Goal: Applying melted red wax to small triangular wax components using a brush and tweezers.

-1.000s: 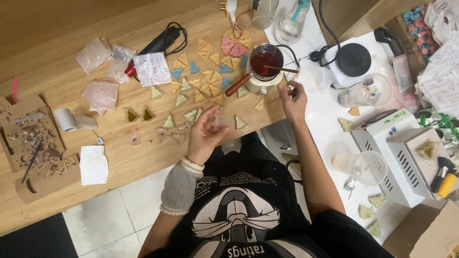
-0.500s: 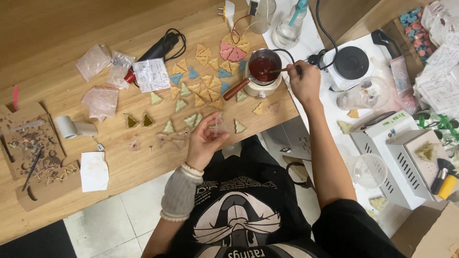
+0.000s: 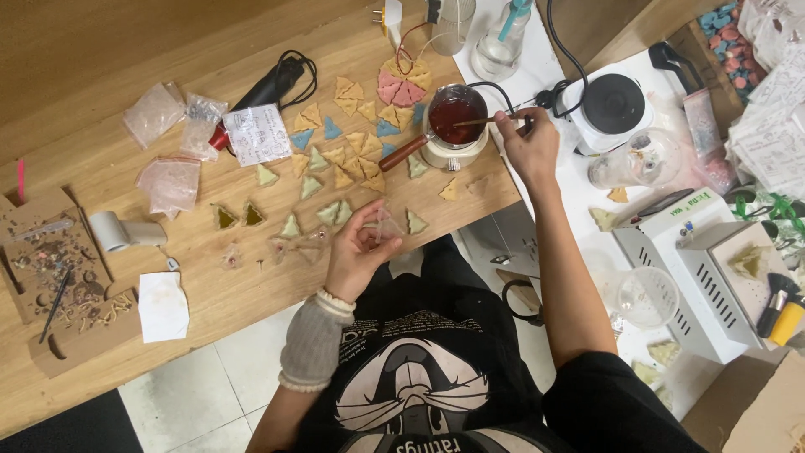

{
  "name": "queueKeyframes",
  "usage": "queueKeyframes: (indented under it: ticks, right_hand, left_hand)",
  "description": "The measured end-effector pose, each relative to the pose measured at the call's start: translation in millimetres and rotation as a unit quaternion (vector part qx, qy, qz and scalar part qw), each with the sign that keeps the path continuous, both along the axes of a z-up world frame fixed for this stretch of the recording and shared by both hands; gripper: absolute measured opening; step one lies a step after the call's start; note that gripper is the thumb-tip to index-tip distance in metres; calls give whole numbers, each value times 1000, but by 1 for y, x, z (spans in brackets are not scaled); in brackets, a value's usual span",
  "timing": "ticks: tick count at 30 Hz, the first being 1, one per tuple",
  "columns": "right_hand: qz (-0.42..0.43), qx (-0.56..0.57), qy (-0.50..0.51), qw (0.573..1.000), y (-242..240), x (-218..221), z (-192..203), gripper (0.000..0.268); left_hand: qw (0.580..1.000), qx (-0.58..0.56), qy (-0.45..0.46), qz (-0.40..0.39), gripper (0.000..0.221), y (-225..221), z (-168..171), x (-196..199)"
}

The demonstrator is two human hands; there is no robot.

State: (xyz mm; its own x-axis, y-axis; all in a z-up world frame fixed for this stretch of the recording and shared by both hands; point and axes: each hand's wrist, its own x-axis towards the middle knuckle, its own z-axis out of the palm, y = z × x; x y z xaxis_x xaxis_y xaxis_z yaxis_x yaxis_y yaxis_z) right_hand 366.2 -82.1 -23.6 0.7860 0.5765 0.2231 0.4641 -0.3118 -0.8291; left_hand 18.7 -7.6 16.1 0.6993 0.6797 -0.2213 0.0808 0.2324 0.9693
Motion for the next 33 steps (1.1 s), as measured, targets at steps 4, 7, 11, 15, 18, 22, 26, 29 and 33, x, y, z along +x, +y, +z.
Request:
queueKeyframes:
  ticks: [4, 7, 11, 15, 18, 22, 26, 29, 33]
  right_hand:
    - [-56, -30, -131, 989, -14, 5, 47, 35]
    - [-31, 46, -108, 993, -21, 2, 98, 44]
    - [37, 38, -118, 992, -11, -4, 138, 42]
    - [220, 22, -53, 974, 17, -9, 112, 21]
    - [238, 11, -45, 970, 37, -13, 77, 17]
    - [235, 5, -49, 971, 53, -17, 58, 16]
    - [236, -12, -105, 966, 62, -21, 53, 15]
    - [239, 1, -143, 961, 68, -22, 44, 15]
    - [198, -13, -135, 971, 73, -22, 34, 15]
  left_hand:
    - [1000, 14, -5, -5, 70, 0, -2, 0]
    - [1000, 10, -14, -9, 70, -2, -4, 0]
    - [1000, 1, -26, -4, 69, -1, -5, 3]
    - [999, 10, -30, -4, 69, -2, -4, 4]
    - [999, 28, -27, 2, 69, 1, 1, 4]
    - [999, 27, -40, 9, 69, 7, -1, 0]
    - [999, 28, -40, 13, 69, 9, 1, -1]
    - [999, 29, -35, 19, 70, 8, 3, -1]
    - [999, 21, -44, 23, 70, 8, 3, -3]
